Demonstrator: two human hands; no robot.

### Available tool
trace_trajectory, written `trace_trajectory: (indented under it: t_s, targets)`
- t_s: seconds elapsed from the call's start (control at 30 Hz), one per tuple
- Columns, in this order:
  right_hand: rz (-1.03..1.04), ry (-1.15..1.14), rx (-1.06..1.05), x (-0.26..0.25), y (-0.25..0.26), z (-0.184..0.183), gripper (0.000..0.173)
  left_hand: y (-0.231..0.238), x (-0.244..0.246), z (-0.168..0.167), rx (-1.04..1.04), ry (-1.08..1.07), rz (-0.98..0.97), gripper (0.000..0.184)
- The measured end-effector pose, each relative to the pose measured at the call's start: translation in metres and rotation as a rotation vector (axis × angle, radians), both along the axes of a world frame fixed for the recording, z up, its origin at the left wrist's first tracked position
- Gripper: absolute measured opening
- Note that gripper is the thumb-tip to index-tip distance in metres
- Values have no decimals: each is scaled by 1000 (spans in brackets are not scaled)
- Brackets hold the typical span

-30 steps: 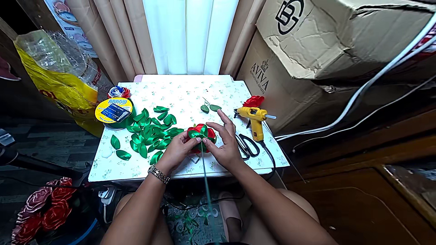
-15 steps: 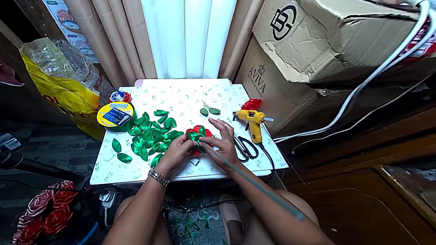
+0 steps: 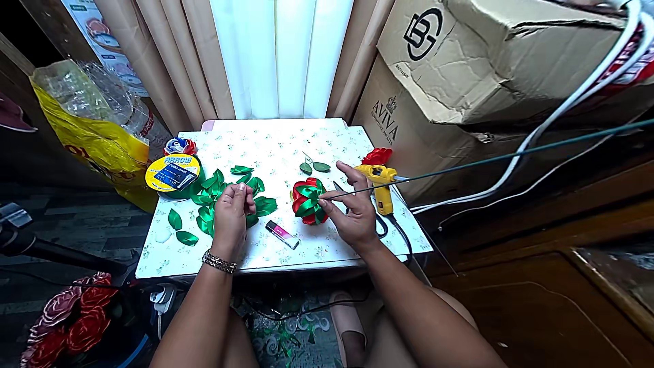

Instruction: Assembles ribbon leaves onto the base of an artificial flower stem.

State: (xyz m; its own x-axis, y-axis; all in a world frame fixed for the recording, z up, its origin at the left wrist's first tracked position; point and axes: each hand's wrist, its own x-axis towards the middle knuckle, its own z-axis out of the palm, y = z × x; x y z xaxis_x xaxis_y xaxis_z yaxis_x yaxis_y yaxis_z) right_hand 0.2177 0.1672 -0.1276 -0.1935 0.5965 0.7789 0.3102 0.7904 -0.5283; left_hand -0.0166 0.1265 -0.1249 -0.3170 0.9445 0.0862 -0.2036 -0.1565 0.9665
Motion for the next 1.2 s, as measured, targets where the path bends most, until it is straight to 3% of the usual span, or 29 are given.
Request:
trace_trajectory:
  t_s: [0.13, 0.23, 0.4, 0.5, 0.63, 1.0, 1.1, 1.2]
  targets:
    - [43, 44, -17, -1, -2, 0, 7, -2, 8, 0, -3, 56, 62, 41]
    - [66, 56, -11, 0, -2, 1, 7, -3, 7, -2, 16, 87, -10, 27]
    - [89, 26, -14, 1, -2, 2, 8, -4, 10, -6, 249, 106, -26, 13]
    - [117, -19, -51, -2, -2, 1, 9, -4, 12, -9, 463, 325, -45, 3]
    - [137, -80, -87, -7, -5, -4, 9, -6, 20, -8, 490, 681, -71, 10]
    - [110, -92, -109, -15, -9, -9, 9, 2, 33, -18, 545, 967, 12, 11]
    - [99, -84, -116, -14, -8, -9, 11, 3, 35, -17, 543, 927, -28, 13]
    - [82, -78, -107, -10, -5, -8, 11, 0, 29, -11, 471, 710, -107, 19]
